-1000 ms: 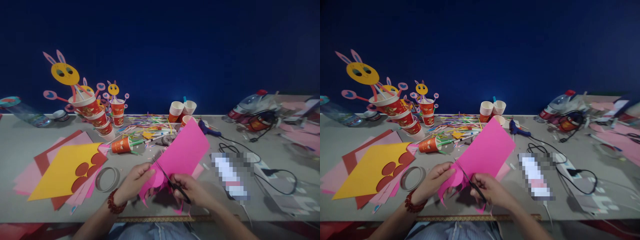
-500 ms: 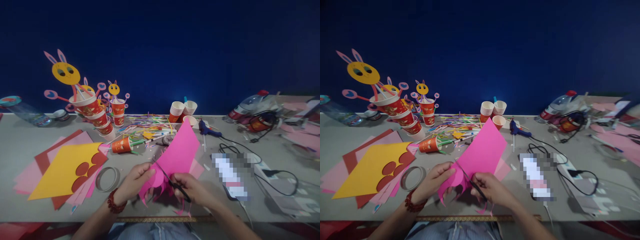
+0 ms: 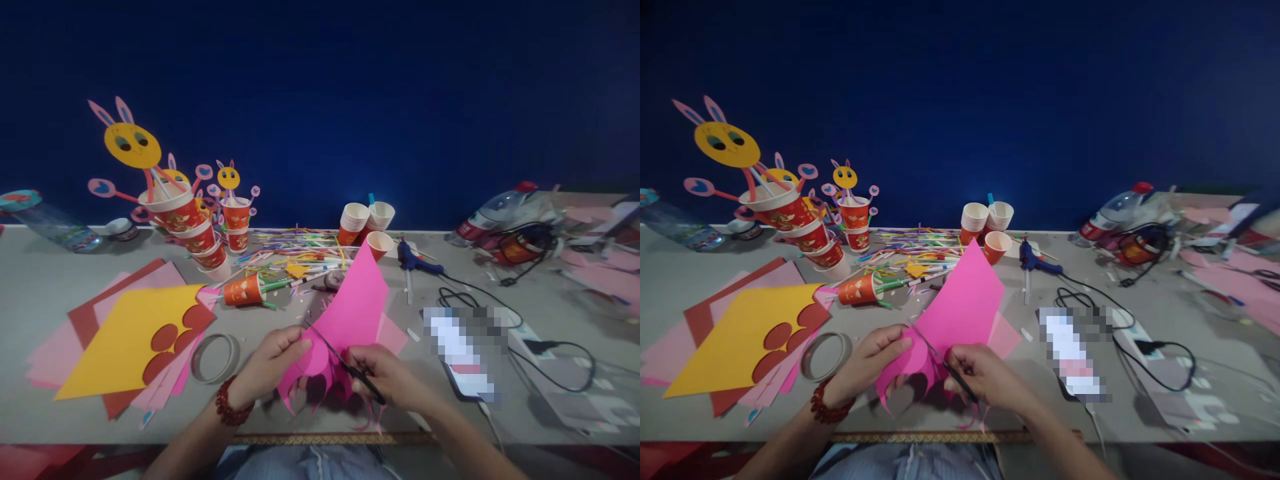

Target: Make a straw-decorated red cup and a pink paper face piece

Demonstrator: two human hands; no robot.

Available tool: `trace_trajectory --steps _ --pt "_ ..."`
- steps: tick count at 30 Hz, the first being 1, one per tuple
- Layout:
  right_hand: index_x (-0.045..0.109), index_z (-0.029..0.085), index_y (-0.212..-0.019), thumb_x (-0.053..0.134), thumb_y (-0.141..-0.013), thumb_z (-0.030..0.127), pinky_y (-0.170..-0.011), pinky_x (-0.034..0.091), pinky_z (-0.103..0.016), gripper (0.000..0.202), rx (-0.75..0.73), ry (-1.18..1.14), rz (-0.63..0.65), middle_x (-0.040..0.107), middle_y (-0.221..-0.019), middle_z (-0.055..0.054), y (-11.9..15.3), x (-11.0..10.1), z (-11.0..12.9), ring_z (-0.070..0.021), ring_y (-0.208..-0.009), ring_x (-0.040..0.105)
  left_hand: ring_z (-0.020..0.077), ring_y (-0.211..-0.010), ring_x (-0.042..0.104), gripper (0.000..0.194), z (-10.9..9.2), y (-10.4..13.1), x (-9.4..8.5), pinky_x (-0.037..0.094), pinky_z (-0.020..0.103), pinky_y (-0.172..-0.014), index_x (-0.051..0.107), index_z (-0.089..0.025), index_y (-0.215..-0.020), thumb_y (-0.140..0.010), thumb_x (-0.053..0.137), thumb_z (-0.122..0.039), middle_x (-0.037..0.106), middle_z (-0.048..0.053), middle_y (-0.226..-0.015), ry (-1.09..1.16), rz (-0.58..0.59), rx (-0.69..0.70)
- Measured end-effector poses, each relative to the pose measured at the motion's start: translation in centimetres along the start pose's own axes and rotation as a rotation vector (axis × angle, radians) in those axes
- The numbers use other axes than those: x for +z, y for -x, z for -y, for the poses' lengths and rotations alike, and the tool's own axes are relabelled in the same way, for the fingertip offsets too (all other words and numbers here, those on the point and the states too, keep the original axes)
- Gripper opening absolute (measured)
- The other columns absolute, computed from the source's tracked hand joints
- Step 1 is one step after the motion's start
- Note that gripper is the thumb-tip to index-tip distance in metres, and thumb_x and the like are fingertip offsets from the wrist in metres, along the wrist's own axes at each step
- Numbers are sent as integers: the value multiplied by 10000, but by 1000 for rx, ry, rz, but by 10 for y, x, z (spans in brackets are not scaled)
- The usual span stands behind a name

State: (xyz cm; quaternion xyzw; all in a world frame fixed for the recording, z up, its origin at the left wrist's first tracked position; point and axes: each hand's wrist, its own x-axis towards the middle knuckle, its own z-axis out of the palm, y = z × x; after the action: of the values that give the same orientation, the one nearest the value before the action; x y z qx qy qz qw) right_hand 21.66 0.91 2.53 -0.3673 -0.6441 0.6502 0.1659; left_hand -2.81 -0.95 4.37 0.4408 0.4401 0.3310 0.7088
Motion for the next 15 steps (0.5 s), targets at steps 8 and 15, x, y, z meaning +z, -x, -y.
trace_trajectory --steps 8,15 --pt "354 226 -644 679 -678 815 -452 303 -199 673 22 4 -15 397 -551 78 0 0 4 -98 -501 411 101 -380 542 462 1 0 -1 412 171 -352 552 -174 -811 -843 652 -624 584 -27 -524 -19 13 -11" --pt "386 218 -665 773 -743 477 -481 264 -191 472 70 17 -3 371 -563 94 -1 -2 4 -80 -525 336 107 -545 559 437 -1 0 -1 414 183 -479 587 -160 -737 -867 657 -572 587 -11 -619 -139 -26 133"
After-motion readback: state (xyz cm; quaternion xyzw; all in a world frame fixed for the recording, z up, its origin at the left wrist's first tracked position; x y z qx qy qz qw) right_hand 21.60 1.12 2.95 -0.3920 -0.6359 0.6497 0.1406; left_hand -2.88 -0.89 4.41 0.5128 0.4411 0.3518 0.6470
